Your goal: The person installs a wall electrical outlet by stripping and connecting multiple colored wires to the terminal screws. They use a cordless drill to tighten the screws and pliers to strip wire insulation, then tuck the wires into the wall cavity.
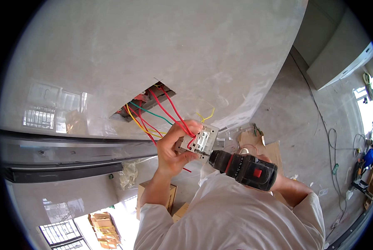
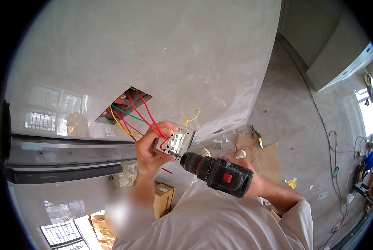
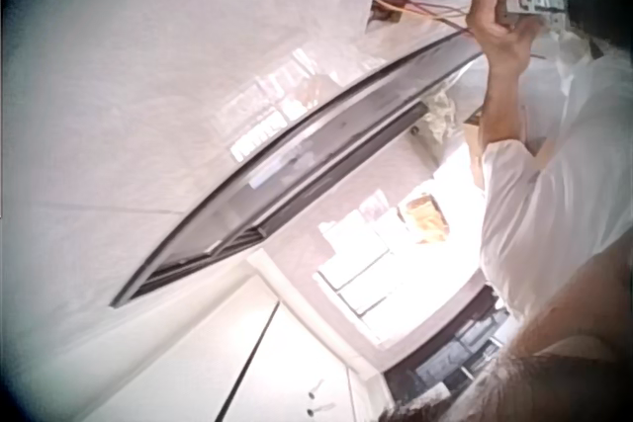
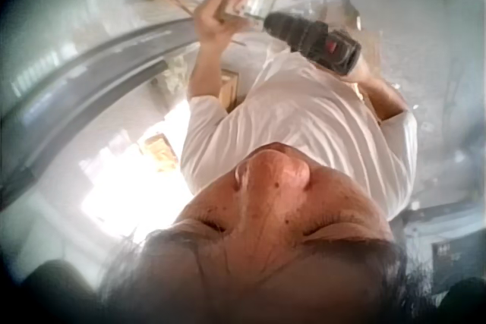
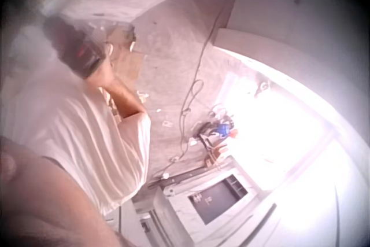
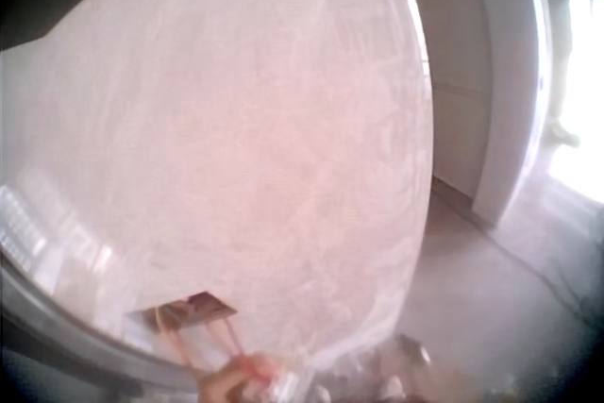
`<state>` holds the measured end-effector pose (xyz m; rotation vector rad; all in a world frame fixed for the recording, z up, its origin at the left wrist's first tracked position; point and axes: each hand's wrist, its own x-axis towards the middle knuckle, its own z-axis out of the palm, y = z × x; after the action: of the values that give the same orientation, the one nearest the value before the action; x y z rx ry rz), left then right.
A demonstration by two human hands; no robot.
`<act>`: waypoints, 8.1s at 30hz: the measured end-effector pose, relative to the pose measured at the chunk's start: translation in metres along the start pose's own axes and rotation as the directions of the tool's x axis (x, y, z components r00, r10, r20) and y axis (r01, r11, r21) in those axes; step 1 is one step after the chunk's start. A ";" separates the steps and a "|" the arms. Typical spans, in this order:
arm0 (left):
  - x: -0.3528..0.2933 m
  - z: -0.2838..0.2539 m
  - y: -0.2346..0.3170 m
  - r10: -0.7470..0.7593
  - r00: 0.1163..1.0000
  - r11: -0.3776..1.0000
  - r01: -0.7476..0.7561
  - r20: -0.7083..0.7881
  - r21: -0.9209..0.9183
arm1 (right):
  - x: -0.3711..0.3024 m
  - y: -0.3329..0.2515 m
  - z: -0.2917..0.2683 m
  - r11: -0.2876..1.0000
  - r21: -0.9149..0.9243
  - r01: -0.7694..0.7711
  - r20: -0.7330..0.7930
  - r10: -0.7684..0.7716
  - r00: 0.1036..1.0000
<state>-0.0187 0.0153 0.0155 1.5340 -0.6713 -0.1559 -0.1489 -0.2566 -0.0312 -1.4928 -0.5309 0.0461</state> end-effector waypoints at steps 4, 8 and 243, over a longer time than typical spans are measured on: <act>-0.005 -0.004 -0.001 0.005 1.000 1.000 -0.005 0.005 0.006 | 0.000 0.001 -0.004 0.998 0.006 -0.061 0.064 0.060 0.996; -0.008 -0.005 0.000 -0.001 1.000 1.000 0.001 -0.002 0.014 | 0.004 -0.009 -0.006 0.987 0.036 -0.157 0.065 0.154 0.986; -0.401 -0.020 -0.061 0.261 0.434 0.716 0.512 -0.862 0.475 | 0.008 0.127 0.291 0.933 0.092 -0.347 0.462 0.269 0.845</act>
<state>-0.3164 0.2276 -0.1615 2.0770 0.3885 0.9049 -0.2099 0.0302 -0.1538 -1.3844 -0.6258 0.6886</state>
